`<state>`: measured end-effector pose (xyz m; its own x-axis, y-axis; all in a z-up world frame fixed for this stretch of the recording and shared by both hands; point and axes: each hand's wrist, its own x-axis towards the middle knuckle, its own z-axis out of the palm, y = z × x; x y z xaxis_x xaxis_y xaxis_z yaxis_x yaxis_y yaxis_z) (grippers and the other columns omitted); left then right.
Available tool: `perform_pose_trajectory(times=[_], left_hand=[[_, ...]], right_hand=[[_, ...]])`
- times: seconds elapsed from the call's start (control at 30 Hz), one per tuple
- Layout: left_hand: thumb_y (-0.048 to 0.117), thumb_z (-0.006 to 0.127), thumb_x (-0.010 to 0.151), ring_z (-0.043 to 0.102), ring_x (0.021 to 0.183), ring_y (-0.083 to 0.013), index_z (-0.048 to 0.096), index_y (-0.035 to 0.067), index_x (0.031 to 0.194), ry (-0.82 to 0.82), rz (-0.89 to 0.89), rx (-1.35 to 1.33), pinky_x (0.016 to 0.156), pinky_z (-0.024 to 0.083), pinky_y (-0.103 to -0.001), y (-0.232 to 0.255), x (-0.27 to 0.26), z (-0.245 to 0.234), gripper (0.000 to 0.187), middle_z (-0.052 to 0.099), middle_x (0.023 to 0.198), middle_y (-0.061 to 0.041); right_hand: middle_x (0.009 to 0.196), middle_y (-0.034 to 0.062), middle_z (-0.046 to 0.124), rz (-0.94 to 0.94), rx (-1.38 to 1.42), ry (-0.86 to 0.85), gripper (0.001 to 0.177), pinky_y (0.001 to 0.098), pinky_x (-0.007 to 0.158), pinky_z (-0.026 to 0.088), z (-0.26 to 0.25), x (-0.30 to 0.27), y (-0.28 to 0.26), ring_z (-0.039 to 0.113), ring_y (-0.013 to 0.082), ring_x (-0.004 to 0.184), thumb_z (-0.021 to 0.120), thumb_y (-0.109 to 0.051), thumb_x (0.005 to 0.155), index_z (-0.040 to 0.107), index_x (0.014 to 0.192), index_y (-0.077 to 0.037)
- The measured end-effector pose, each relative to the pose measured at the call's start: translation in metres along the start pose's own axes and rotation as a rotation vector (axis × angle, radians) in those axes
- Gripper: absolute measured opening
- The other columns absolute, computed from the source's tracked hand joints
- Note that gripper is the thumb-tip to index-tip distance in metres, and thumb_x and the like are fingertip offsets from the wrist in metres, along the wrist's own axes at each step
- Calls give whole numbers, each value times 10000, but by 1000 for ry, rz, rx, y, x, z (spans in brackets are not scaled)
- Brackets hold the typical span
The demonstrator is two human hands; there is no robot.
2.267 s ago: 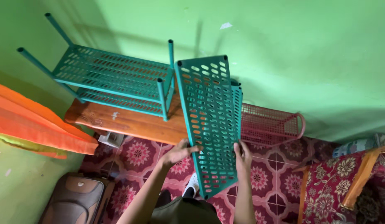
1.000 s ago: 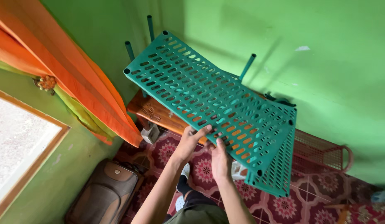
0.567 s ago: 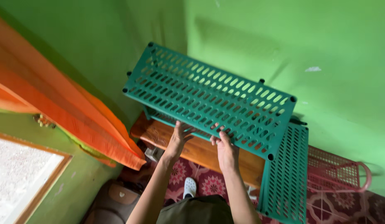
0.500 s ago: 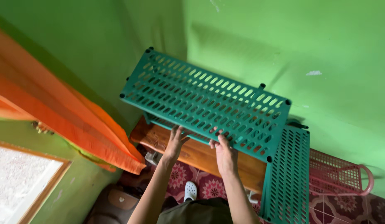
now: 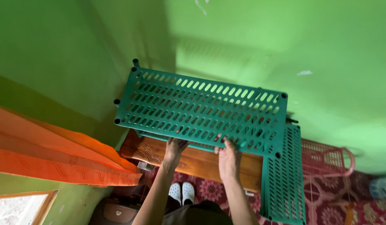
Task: The person assembles a green plastic shelving unit on a wooden table. They insert cylindrical legs into the perforated shelves, stack the shelves, and connect horizontal bars to form a frame.
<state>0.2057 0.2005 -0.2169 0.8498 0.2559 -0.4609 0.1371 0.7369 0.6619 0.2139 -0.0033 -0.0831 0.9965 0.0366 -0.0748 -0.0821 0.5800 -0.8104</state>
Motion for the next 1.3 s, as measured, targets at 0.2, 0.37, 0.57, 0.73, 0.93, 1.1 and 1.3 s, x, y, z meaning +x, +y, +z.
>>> perform_pose_trajectory(times=[0.2,0.37,0.57,0.73,0.93,1.1,1.3], left_hand=[[271,575,1026,665,1180,-258,532,112,1365,-135,-15,-162,1068,541,-437,-39,-3,7,377,685,1270,-91],[274,567,1072,631,1232,-229,485,115,1389,-163,-77,-227,1092,514,-436,-63,3,20,364,647,1333,-41],[340,445,1062,647,1230,-287,484,108,1394,-190,-136,-254,1068,508,-389,-72,-14,57,408,662,1344,-125],[344,425,1088,654,1230,-346,477,24,1372,-223,-136,-216,1099,497,-400,-74,-18,65,431,654,1313,-227],[263,468,1039,710,1050,-292,526,32,1270,-34,-67,35,994,575,-437,-59,-31,43,332,691,1147,-152],[317,425,1063,573,620,-204,624,22,1031,306,201,354,581,501,-367,-10,-92,12,357,604,740,-104],[403,478,1220,398,792,-183,468,-37,1003,622,751,259,776,389,-359,66,-100,9,491,426,848,-83]], right_hand=[[1063,45,695,-54,153,152,288,298,753,467,-8,9,-17,598,145,903,740,-305,954,649,1158,-123],[1041,26,676,-114,177,222,370,314,688,412,-18,14,-35,587,161,877,728,-365,923,638,1204,-142],[1070,16,673,-135,230,216,311,315,750,424,-25,25,-55,619,175,957,728,-347,960,632,1157,-127],[1128,4,691,-31,255,261,352,305,795,469,-22,44,-60,635,131,1005,706,-358,925,647,1188,-131],[1159,48,697,41,248,26,377,298,748,441,-18,57,-67,599,152,980,735,-287,972,649,1269,-70],[1186,52,692,75,205,-29,375,300,749,451,-15,68,-69,635,149,1061,736,-240,952,628,1267,-68],[1163,58,693,74,123,-20,368,291,894,509,-14,75,-70,648,158,1073,751,-277,932,633,1211,-68]])
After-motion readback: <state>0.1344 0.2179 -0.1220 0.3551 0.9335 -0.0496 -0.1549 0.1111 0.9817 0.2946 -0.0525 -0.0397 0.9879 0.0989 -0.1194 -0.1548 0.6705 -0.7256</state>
